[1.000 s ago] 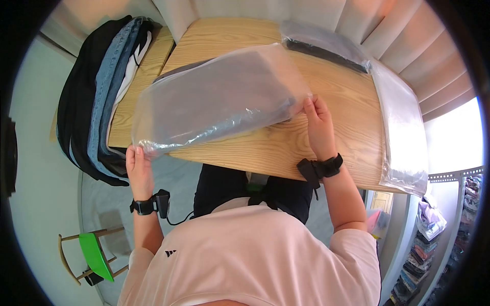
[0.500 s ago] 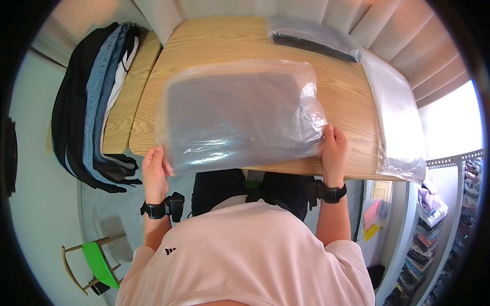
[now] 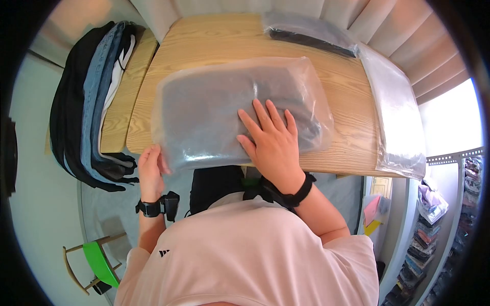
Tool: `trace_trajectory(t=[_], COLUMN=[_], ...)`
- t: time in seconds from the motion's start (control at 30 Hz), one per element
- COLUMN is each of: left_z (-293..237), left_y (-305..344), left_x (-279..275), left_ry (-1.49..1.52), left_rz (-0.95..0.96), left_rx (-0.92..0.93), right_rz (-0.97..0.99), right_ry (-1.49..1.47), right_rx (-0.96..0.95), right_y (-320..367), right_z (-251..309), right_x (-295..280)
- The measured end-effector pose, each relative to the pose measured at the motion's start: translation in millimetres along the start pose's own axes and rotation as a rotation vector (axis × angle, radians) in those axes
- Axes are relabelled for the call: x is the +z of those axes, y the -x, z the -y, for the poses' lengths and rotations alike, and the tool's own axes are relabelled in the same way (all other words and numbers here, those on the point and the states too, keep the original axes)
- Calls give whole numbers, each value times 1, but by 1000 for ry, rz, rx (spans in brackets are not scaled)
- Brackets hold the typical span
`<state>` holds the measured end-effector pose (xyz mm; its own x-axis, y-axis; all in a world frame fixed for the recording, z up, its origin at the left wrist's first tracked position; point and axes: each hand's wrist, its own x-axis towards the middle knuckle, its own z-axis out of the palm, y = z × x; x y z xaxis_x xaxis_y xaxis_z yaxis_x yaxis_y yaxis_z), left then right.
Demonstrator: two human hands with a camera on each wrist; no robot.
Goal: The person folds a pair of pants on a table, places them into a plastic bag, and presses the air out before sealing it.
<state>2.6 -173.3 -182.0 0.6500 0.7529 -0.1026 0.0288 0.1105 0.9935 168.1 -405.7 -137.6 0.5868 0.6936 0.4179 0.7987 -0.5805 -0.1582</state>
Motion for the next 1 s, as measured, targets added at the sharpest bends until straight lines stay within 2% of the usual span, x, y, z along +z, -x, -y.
trace_trajectory(t=[0.03, 0.1, 0.17, 0.23, 0.27, 0.33, 0.37, 0.47, 0.5, 0.7, 1.0], left_z=[-4, -36, -78, -104, -100, -91, -84, -78, -78, -78, -76], left_y=[-2, 1, 6, -2, -7, -28, -43, -54, -57, -57, -66], left_x=[-2, 8, 17, 43, 51, 65, 66, 71, 73, 78, 83], left_ry=[-131, -699, -922, -989, -982, -1370, -1435, -1467, -1468, -1467, -1413], left_rz=[4, -261, 157, 681, 673, 878, 918, 976, 989, 1047, 1111], left_rx=[95, 670, 768, 774, 767, 935, 959, 935, 936, 784, 689], right_rz=[17, 30, 40, 24, 6, 68, 133, 172, 219, 284, 375], right_ry=[22, 42, 83, 87, 82, 95, 100, 155, 77, 22, -49], right_rx=[2, -2, -16, -44, -65, -82, -80, 12, 34, 34, 69], right_y=[-4, -11, -14, -18, -19, -26, -26, -25, -25, -28, -34], right_z=[-1, 0, -1, -3, -5, -21, -31, -65, -70, -71, -72], right_x=[3, 9, 11, 14, 16, 4, -1, -6, -5, -4, -4])
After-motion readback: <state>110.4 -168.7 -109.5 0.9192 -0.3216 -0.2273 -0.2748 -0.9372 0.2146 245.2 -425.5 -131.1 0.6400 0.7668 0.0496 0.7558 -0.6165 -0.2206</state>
